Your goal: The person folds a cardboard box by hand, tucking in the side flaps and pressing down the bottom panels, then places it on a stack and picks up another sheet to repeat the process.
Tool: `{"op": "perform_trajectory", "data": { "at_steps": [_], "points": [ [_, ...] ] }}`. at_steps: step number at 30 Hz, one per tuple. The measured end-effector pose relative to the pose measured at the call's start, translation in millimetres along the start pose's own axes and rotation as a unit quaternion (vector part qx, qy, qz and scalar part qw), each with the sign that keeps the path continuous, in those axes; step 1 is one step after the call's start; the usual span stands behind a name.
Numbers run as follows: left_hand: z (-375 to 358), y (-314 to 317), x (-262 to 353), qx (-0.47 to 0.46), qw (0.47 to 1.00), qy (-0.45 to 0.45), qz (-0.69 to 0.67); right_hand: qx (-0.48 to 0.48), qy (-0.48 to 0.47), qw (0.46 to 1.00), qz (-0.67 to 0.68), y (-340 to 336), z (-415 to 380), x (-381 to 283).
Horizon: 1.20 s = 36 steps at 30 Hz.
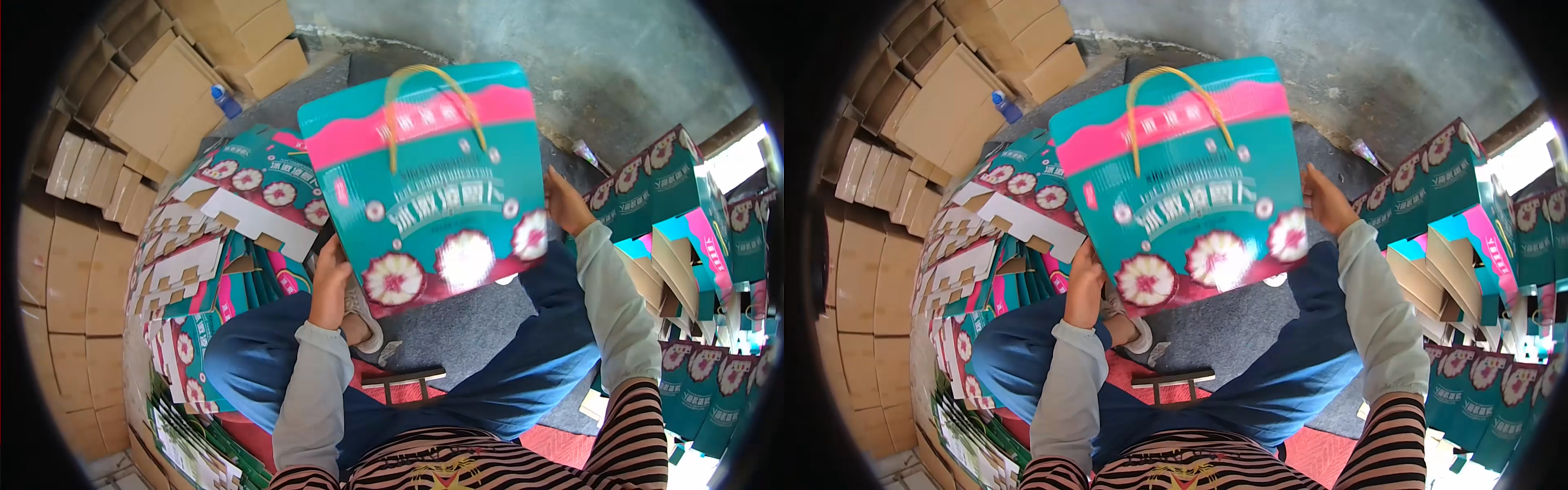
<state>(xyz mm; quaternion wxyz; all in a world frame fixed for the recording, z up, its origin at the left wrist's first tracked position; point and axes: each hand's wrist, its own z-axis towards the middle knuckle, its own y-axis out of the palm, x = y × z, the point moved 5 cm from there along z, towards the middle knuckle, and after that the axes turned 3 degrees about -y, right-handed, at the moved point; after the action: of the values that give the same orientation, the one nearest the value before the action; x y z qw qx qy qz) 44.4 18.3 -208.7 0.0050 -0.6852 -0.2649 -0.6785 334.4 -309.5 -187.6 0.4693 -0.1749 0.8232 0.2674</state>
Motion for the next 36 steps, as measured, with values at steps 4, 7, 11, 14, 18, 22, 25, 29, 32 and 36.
{"op": "perform_trajectory", "data": {
  "at_steps": [4,7,11,14,18,22,25,29,32,36],
  "points": [
    [-8.6,-9.3,-24.0,0.078,0.988,-0.102,-0.088,0.021,-0.043,0.997,-0.057,-14.2,-0.5,32.7],
    [-14.6,-18.6,-57.7,0.077,0.979,-0.166,-0.093,-0.118,-0.034,0.991,0.044,-14.6,25.8,62.4],
    [-17.1,-12.1,-55.5,0.080,0.977,-0.172,-0.099,-0.268,0.122,0.926,0.236,-9.1,37.6,90.8],
    [-26.1,17.4,-39.2,0.090,0.951,-0.248,-0.164,-0.120,-0.039,0.967,-0.222,-42.4,55.0,107.7],
    [-28.5,26.5,-49.2,0.095,0.921,-0.296,-0.233,-0.070,0.059,0.986,-0.136,-21.4,37.0,101.2],
    [-10.7,-47.8,-124.9,0.129,0.946,-0.298,0.006,-0.085,0.160,0.981,-0.072,10.2,10.5,83.8],
    [-1.7,-59.4,-119.0,0.127,0.932,-0.226,0.252,-0.054,0.161,0.971,-0.168,10.9,7.3,78.6],
    [10.2,-56.5,-100.1,0.113,0.904,-0.224,0.346,-0.025,0.131,0.938,-0.320,-5.6,28.4,84.5],
    [17.1,-46.4,-85.1,0.102,0.881,-0.190,0.421,-0.023,0.155,0.929,-0.335,-10.4,43.0,84.9],
    [22.3,-48.5,-76.8,0.098,0.820,-0.136,0.547,-0.058,0.117,0.906,-0.402,-8.9,53.2,79.5]
  ]
}}
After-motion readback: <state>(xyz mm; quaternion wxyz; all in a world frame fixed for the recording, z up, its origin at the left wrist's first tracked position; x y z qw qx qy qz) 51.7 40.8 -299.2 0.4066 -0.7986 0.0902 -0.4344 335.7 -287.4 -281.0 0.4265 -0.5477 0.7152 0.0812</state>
